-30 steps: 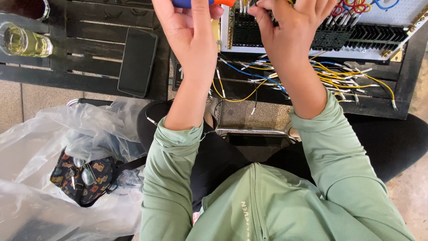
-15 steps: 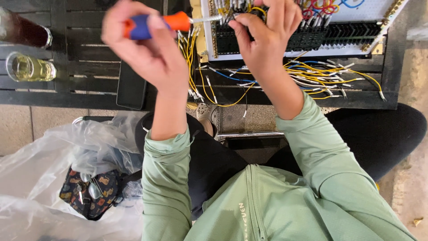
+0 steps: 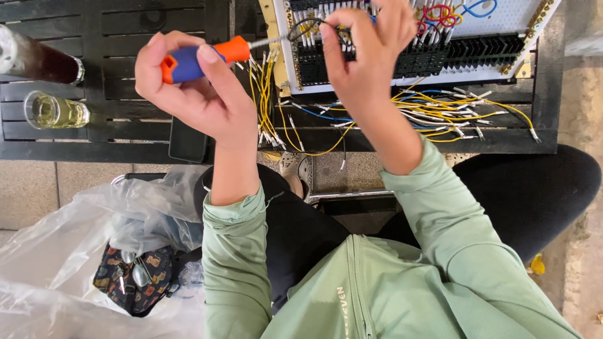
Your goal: The person sits on a low stool and uses a screwdriver to connect various colored wires into a terminal block inside an open electrical box. They repeatedly insert wire ends into the terminals and tighten the screws to secure the connections.
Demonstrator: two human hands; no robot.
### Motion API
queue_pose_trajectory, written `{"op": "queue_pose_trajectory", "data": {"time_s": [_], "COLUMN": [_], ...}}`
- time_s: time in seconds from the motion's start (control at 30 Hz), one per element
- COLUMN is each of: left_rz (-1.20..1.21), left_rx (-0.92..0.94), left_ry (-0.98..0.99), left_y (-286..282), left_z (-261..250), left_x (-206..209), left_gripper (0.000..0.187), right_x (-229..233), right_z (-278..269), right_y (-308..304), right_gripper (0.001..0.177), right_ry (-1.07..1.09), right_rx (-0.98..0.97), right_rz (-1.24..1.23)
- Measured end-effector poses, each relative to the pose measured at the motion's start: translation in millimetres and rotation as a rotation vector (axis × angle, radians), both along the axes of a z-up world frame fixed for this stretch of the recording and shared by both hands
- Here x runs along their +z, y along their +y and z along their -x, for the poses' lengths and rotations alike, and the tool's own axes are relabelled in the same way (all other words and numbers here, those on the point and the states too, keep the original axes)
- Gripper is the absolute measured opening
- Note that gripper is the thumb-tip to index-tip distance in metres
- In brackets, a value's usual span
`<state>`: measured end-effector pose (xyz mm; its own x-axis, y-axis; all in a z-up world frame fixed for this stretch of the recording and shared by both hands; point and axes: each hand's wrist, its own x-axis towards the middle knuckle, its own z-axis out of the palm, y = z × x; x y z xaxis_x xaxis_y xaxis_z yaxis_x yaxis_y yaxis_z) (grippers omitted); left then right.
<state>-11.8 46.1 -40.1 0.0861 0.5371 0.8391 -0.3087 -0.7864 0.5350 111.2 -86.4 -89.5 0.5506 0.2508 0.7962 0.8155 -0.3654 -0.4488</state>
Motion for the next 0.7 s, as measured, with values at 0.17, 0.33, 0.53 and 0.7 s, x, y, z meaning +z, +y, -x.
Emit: {"op": "queue_pose_trajectory", "data": {"time_s": [0.17, 0.33, 0.53, 0.7], "left_rz": [0.082, 0.18, 0.256, 0.334], "left_rx": [-0.046, -0.259, -0.297, -0.206], "left_ry": [-0.033, 0.156, 0.066, 0.02], "left_y": [5, -1, 1, 5], "left_z": [-3, -8, -10, -4], "left_x": [11, 2, -3, -5], "left_gripper": [0.023, 0.021, 0.019, 0.021], "right_x": [43, 67, 98, 96], "right_z": [2, -3, -12, -10], "right_y": [-30, -53, -54, -57], "right_gripper": [0.022, 0.02, 0.02, 0.019], "right_ry": [-0.172, -0.253, -0.344, -0.341], "right_rx": [0.256, 0.375, 0.488, 0.587], "right_rz": [0.081, 0.136, 0.143, 0.183]}}
